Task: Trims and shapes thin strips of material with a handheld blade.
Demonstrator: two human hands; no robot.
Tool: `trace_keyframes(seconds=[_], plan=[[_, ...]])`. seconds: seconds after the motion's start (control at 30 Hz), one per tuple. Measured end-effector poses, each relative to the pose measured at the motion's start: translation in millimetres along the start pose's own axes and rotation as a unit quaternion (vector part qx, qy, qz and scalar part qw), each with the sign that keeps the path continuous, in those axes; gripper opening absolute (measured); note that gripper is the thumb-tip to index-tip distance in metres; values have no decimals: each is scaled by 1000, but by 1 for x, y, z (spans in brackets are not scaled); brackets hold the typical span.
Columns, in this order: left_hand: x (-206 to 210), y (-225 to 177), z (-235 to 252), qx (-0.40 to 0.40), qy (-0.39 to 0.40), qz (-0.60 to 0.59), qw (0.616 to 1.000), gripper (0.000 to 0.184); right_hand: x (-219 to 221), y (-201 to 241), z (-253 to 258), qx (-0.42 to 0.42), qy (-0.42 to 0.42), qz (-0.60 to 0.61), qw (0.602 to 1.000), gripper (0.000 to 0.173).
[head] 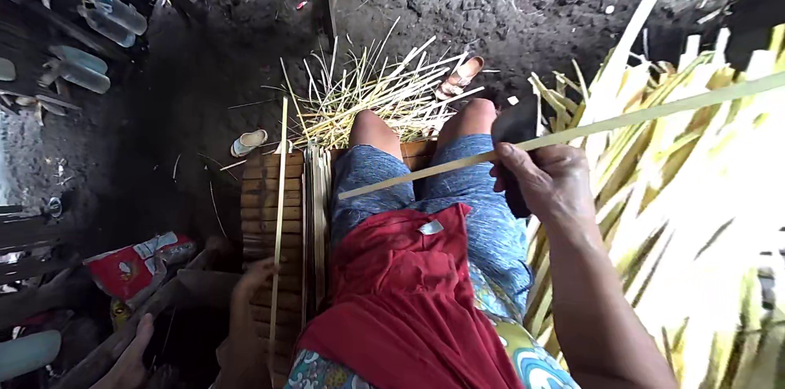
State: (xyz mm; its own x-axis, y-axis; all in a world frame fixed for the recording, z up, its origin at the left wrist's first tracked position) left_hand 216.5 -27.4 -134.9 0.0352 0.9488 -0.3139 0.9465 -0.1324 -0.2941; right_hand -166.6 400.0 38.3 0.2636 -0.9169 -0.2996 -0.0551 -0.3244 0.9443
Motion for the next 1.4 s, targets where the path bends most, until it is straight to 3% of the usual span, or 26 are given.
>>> trace_keyframes(seconds=[0.07, 0.1, 0.17, 0.23, 0.33, 0.4, 0.47, 0.57, 0.63, 0.7, 0.73, 0.77, 0.83, 0.9, 0.97, 1.0, 1.07, 1.1, 1.17, 1.27, 1.4], plan=[[9, 7, -5, -36, -2, 62, 997, 42, 9, 1, -1, -26, 12, -22, 999, 24], [6, -12, -11, -24, -33, 96, 995, 50, 15, 3, 0, -44, 19, -30, 998, 26], [-4, -86, -30, 92, -129, 134, 978, 55, 35, 10, -2, -72, 47, -41, 995, 28], [9, -171, -59, 257, -167, 105, 946, 49, 68, 16, -7, -94, 89, -40, 991, 30], [65, -249, -102, 436, -89, 77, 892, 34, 118, 21, -20, -102, 161, -16, 982, 31], [86, -251, -107, 452, -58, 84, 886, 28, 133, 24, -22, -102, 184, -4, 978, 32], [80, -206, -87, 364, -23, 118, 923, 31, 128, 23, -15, -98, 179, -13, 979, 32], [58, -86, -85, 102, 68, 242, 963, 41, 109, 14, -1, -88, 161, -25, 983, 33], [52, -37, -133, -70, 120, 330, 934, 43, 114, 6, 0, -56, 216, -30, 974, 32], [54, -54, -175, -164, 129, 367, 907, 43, 138, -2, -12, -13, 302, -52, 952, 35], [61, -71, -180, -149, 147, 372, 904, 42, 153, -6, -22, -1, 343, -75, 936, 40], [70, -95, -177, -64, 151, 363, 917, 39, 167, -8, -33, 1, 383, -100, 918, 46], [73, -166, -164, 221, 49, 267, 937, 32, 187, -4, -50, -16, 431, -148, 890, 52], [72, -251, -173, 426, -104, 143, 887, 32, 194, 7, -62, -31, 449, -164, 878, 54], [85, -313, -177, 522, -143, 72, 838, 48, 193, 20, -70, -52, 452, -157, 877, 52], [97, -334, -174, 553, -113, 39, 824, 52, 190, 26, -75, -65, 449, -154, 878, 50], [121, -359, -169, 592, -23, -91, 800, 29, 174, 32, -78, -73, 445, -162, 878, 45], [132, -364, -167, 588, 30, -144, 795, 20, 161, 31, -77, -56, 442, -174, 878, 43], [147, -363, -165, 563, 107, -195, 796, 20, 129, 20, -65, -39, 370, -163, 914, 29], [152, -358, -163, 543, 137, -219, 799, 21, 81, 15, -46, -31, 247, -45, 968, 17], [149, -356, -161, 528, 118, -248, 804, 11, 58, 50, -50, -8, 242, 121, 963, 15]])
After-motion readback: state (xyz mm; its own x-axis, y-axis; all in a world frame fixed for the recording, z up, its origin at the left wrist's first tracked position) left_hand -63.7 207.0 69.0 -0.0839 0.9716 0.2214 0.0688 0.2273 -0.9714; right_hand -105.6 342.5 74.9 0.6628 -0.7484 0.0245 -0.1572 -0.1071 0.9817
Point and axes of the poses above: each hand's wrist, its own z-axis towards the middle knuckle, its own x-axis out of the palm, y = z × x, the point moved 9 cm from there along z, towards the middle knuckle, and after that the axes turned 3 degrees about x, right-handed, at the moved point
